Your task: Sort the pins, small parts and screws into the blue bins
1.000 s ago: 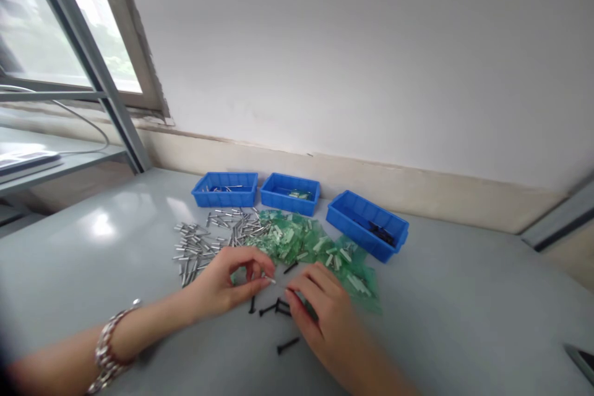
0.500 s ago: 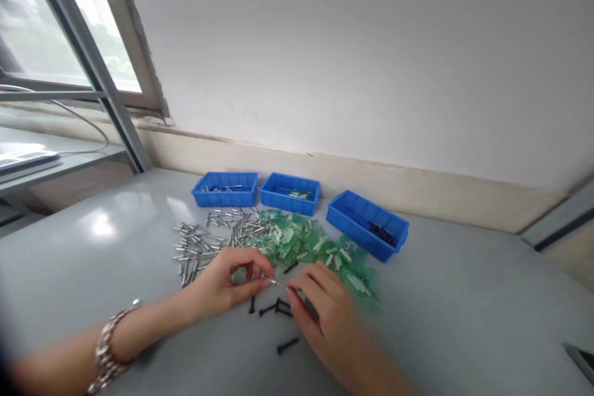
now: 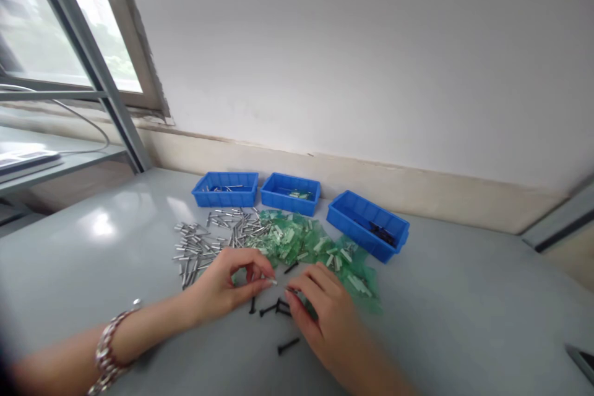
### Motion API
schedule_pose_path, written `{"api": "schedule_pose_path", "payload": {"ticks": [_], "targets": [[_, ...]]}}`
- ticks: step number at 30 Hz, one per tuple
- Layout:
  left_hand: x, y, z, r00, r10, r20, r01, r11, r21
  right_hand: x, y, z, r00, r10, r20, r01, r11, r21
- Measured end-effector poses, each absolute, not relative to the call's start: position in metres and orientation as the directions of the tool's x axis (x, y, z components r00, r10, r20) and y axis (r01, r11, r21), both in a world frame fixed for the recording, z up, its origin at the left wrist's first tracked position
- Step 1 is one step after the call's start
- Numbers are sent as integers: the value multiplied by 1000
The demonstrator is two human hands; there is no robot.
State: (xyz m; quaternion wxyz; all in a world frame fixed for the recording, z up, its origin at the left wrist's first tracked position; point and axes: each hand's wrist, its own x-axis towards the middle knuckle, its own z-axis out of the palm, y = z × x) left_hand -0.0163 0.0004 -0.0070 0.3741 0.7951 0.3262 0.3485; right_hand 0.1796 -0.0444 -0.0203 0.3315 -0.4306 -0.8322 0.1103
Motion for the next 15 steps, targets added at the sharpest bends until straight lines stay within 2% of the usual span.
{"api": "schedule_pose_path", "payload": {"ticks": [6,15], "targets": [[-17,-1,-6,539,771,339,253,-532,808,179,-44,-20,-403,791,461,638,604,-479],[-17,-2,-4,585,752,303,316,-555,770,181,-45,-19,-413,788,457,607,612,-506]]}}
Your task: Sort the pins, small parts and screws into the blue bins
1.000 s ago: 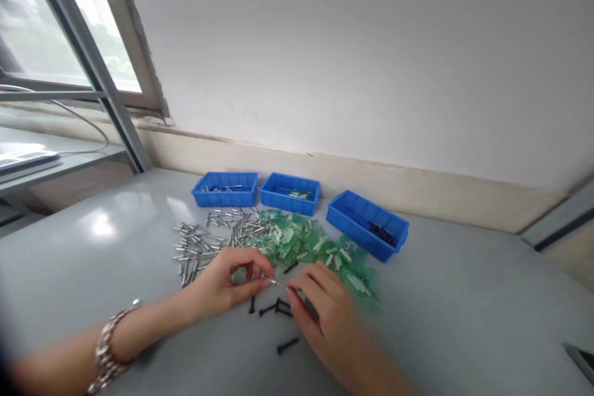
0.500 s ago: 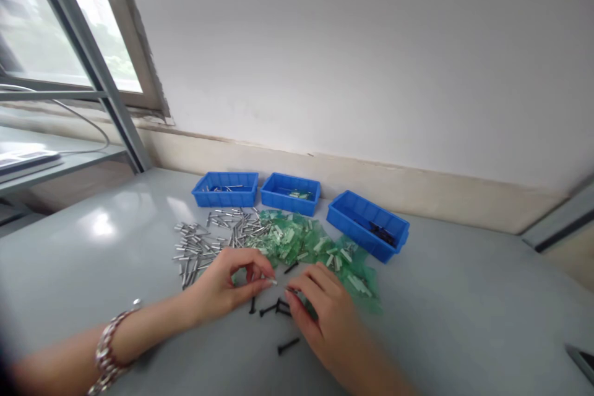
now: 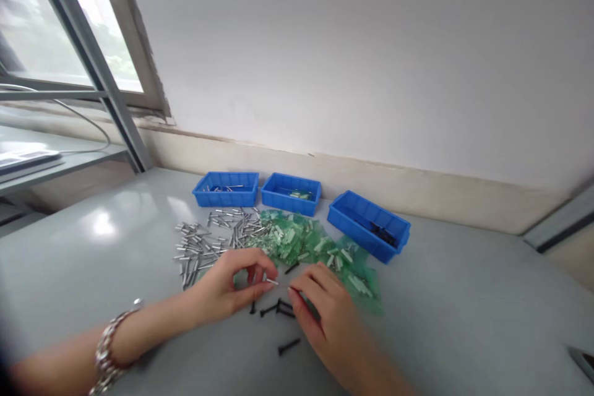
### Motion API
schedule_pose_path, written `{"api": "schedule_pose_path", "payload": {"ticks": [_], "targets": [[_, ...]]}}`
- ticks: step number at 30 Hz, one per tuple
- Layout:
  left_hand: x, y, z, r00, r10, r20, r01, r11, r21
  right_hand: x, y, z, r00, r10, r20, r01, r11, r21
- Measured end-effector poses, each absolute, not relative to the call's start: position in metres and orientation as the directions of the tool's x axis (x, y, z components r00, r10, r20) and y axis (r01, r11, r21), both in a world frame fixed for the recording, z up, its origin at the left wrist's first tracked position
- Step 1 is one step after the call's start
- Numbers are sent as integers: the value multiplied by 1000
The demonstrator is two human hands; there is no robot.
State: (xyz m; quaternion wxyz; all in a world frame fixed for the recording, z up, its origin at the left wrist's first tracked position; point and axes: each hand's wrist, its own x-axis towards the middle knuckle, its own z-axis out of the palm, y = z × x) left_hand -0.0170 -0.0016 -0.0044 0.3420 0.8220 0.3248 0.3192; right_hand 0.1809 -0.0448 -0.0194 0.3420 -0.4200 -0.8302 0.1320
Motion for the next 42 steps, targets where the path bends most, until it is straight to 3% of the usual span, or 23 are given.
{"api": "schedule_pose_path", "payload": {"ticks": [7,17,42], "targets": [[-18,-1,-4,664,690,290,330,-618,714,182,-44,-21,-392,753,528,646,634,-425],[-18,-3,-7,646,676,356,305,-655,691,182,-43,-22,-383,742,551,687,627,-367],[-18,-2,-9,624,676,392,288,-665,689,179,-45,-19,-389,771,504,677,610,-411]]}}
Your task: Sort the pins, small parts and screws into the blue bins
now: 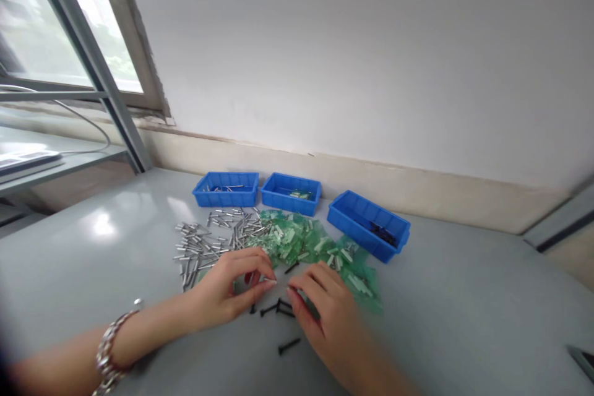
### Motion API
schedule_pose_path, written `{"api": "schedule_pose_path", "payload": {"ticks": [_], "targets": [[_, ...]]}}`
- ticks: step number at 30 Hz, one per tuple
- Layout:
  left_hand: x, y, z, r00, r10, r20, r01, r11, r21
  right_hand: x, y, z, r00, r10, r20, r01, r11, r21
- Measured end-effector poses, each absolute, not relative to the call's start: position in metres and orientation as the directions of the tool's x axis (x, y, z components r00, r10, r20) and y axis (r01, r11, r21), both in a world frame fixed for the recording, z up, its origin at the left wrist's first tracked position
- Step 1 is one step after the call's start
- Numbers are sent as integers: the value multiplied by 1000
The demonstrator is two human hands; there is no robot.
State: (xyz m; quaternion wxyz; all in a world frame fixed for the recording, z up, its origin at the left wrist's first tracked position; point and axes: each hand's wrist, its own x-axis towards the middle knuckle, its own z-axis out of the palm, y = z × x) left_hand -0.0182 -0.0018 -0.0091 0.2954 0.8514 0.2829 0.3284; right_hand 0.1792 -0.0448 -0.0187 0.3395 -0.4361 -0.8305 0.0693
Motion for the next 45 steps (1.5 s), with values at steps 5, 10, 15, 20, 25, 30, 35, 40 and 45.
{"api": "schedule_pose_path", "payload": {"ticks": [5,10,15,20,25,30,35,40,45], "targets": [[-18,-2,-9,622,678,391,295,-666,685,180,-44,-20,-396,764,509,672,619,-406],[-18,-3,-9,626,665,408,273,-677,684,180,-45,-19,-401,779,482,658,611,-440],[-18,-2,-9,629,663,406,270,-676,686,180,-45,-17,-415,773,479,643,622,-447],[-19,-2,-11,653,667,359,322,-673,666,179,-45,-18,-403,761,507,666,625,-408],[-20,-4,-10,666,662,344,343,-681,647,180,-44,-21,-396,746,535,674,632,-382],[-19,-3,-8,665,666,337,354,-679,643,180,-44,-21,-387,756,528,663,626,-409],[-19,-3,-9,659,666,350,337,-677,654,180,-45,-21,-396,758,518,661,627,-412],[-20,-5,-9,654,667,357,324,-673,664,179,-44,-21,-390,765,513,650,623,-435],[-19,-4,-8,644,666,377,325,-684,653,180,-44,-22,-394,765,509,656,622,-428]]}}
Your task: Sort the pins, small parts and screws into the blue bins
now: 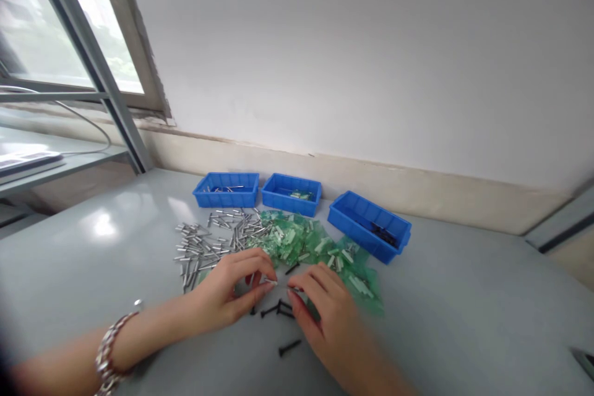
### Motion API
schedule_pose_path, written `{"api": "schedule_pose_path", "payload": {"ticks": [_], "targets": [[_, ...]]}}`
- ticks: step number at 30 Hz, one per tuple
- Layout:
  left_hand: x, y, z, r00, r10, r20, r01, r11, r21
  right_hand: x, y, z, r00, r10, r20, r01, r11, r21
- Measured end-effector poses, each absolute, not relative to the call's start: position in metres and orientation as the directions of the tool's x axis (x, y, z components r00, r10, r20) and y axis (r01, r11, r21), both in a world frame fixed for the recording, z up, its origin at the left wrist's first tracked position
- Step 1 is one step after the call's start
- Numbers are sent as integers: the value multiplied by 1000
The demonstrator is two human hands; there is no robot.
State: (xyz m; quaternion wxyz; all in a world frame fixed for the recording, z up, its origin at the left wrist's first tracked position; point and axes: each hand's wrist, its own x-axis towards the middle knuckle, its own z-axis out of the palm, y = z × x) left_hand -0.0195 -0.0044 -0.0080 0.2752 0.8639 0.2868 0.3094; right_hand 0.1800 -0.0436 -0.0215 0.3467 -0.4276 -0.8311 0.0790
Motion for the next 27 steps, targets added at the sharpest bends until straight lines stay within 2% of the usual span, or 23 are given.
{"api": "schedule_pose_path", "payload": {"ticks": [13,19,27], "targets": [[-19,-5,-9,632,674,383,330,-681,654,180,-43,-22,-416,768,487,649,626,-433],[-20,-5,-8,651,678,342,362,-673,645,180,-43,-22,-411,771,486,660,620,-425],[-20,-5,-7,643,671,369,350,-686,638,179,-43,-22,-406,766,498,666,621,-413]]}}
